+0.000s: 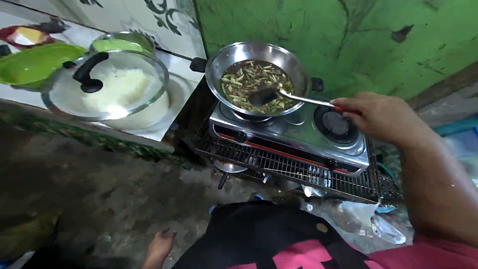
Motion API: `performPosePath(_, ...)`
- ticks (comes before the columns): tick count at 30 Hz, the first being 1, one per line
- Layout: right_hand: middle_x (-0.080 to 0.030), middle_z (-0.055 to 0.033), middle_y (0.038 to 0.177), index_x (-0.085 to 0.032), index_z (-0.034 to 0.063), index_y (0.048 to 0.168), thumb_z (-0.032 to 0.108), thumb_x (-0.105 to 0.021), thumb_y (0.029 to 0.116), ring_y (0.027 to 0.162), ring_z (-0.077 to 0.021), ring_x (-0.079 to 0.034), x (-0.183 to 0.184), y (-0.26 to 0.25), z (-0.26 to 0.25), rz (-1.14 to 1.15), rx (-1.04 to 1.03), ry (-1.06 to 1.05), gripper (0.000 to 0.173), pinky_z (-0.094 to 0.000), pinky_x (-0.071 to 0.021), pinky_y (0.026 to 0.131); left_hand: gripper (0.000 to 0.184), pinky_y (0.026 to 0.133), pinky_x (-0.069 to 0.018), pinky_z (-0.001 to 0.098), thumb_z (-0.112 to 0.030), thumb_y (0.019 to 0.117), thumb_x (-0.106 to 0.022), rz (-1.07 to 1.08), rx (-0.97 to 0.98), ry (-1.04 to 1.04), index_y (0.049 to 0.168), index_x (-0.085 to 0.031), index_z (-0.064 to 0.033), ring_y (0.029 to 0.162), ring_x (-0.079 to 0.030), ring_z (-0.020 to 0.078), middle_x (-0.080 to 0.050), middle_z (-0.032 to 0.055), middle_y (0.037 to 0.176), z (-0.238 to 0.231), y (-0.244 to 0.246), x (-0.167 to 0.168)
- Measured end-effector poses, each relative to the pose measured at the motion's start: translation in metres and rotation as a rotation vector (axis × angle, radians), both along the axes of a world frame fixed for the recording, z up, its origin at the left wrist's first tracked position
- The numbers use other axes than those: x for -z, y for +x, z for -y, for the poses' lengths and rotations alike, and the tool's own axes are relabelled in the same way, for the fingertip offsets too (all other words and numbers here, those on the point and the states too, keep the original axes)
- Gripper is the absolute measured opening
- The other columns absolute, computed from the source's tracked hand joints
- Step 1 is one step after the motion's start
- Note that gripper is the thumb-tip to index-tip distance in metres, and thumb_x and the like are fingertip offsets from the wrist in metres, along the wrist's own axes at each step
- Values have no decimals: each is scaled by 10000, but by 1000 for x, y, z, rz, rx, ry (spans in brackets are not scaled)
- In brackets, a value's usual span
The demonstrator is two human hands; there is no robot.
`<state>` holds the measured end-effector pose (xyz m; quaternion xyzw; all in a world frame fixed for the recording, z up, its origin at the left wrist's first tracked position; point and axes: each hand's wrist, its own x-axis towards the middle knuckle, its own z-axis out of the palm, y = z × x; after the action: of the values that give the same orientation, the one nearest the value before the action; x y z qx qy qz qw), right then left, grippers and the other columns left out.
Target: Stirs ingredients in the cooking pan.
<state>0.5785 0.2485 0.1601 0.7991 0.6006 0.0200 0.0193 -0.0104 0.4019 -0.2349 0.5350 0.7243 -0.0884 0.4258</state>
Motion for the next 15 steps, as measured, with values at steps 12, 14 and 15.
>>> performPosePath(12, -650, -165, 1315, -588, 363, 1451, 42, -537, 1019, 1155, -449, -642, 81, -18, -102, 94, 353, -257, 540, -633, -560, 801, 465, 1082, -433, 626, -337, 1046, -601, -60, 487, -165, 1408, -581, -46, 1283, -579, 435, -623, 260, 1347, -185, 49, -4)
performPosePath(14, -652, -172, 1307, -587, 351, 1453, 23, -535, 1013, 1157, -452, -639, 86, -18, -117, 110, 389, -226, 552, -622, -561, 781, 478, 1084, -429, 633, -336, 1044, -607, -39, 461, -154, 1421, -566, -46, 1291, -568, 449, -608, 273, 1361, -210, 50, -4)
performPosePath(15, -656, -182, 1301, -594, 339, 1448, 18, -525, 1013, 1149, -460, -643, 89, -16, -124, 116, 401, -198, 545, -624, -559, 769, 476, 1078, -428, 634, -327, 1046, -606, -29, 459, -155, 1428, -559, -47, 1287, -566, 455, -605, 281, 1359, -219, 49, -3)
